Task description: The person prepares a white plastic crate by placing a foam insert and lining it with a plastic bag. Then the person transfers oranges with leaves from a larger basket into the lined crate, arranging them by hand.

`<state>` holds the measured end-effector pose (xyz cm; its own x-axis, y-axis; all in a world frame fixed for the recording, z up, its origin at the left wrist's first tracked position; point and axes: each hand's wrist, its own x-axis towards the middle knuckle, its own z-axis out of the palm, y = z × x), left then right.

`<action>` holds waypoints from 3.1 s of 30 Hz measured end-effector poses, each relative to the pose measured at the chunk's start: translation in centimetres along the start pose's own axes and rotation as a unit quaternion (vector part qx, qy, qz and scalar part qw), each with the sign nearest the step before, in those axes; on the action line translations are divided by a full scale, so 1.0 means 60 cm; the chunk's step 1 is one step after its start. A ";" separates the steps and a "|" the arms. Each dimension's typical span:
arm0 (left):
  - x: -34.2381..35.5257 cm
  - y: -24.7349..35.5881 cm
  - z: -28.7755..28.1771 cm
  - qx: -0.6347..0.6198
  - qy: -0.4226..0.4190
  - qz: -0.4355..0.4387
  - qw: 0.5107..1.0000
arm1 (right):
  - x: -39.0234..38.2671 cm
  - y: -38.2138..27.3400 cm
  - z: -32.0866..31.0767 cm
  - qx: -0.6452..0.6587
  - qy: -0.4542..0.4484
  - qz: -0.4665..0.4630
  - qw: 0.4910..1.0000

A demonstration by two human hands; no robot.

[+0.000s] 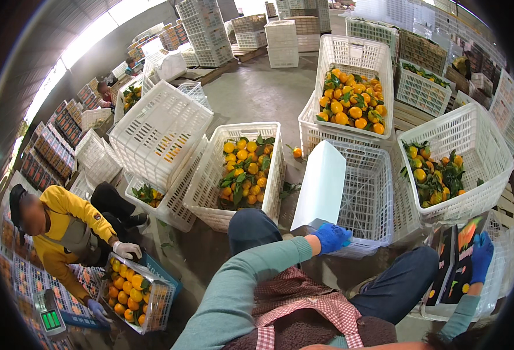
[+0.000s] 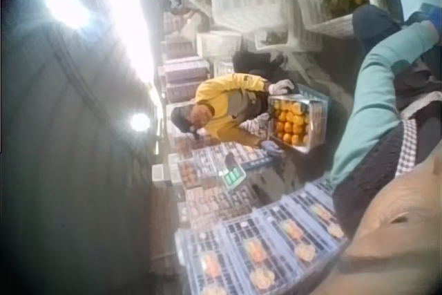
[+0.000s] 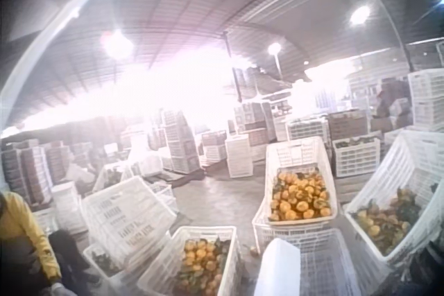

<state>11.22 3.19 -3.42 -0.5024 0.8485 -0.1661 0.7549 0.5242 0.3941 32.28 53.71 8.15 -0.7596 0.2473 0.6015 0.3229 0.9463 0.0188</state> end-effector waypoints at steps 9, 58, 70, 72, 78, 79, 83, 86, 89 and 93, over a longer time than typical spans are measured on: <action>-0.043 -0.022 -0.040 -0.095 0.029 0.018 0.995 | 0.124 -0.394 -0.259 0.318 0.007 -0.064 0.946; 0.181 0.085 0.014 -0.080 0.445 -0.085 0.888 | 0.023 -0.400 0.365 0.677 -0.283 0.459 0.502; 0.165 0.147 0.029 0.053 0.328 -0.061 0.941 | 0.016 -0.396 0.363 0.776 -0.297 0.452 0.325; 0.149 0.156 0.047 0.035 0.287 -0.012 0.957 | 0.006 -0.376 0.356 0.698 -0.327 0.485 0.412; 0.136 0.153 0.078 0.156 0.241 0.064 0.956 | -0.046 -0.321 0.379 0.510 -0.389 0.222 0.734; 0.137 0.151 0.078 0.138 0.232 0.060 0.961 | -0.051 -0.320 0.383 0.479 -0.407 0.185 0.755; 0.128 0.158 0.060 0.117 0.162 0.052 0.978 | -0.037 -0.348 0.364 0.252 -0.446 0.187 0.838; 0.109 0.152 0.028 0.058 0.197 0.121 0.971 | 0.000 -0.390 0.307 0.123 -0.409 0.090 0.900; 0.088 0.066 -0.035 0.057 0.348 0.188 0.917 | 0.036 -0.447 0.245 0.158 -0.312 0.004 0.937; 0.031 -0.161 -0.126 0.159 0.421 -0.195 0.871 | 0.062 -0.509 0.203 0.233 -0.311 0.006 0.921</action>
<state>-0.20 -0.84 -0.73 -0.7765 0.3175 0.5443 0.4697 0.8674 0.1641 12.71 28.29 0.09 -0.9811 0.1920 0.0234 0.1649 0.8936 -0.4175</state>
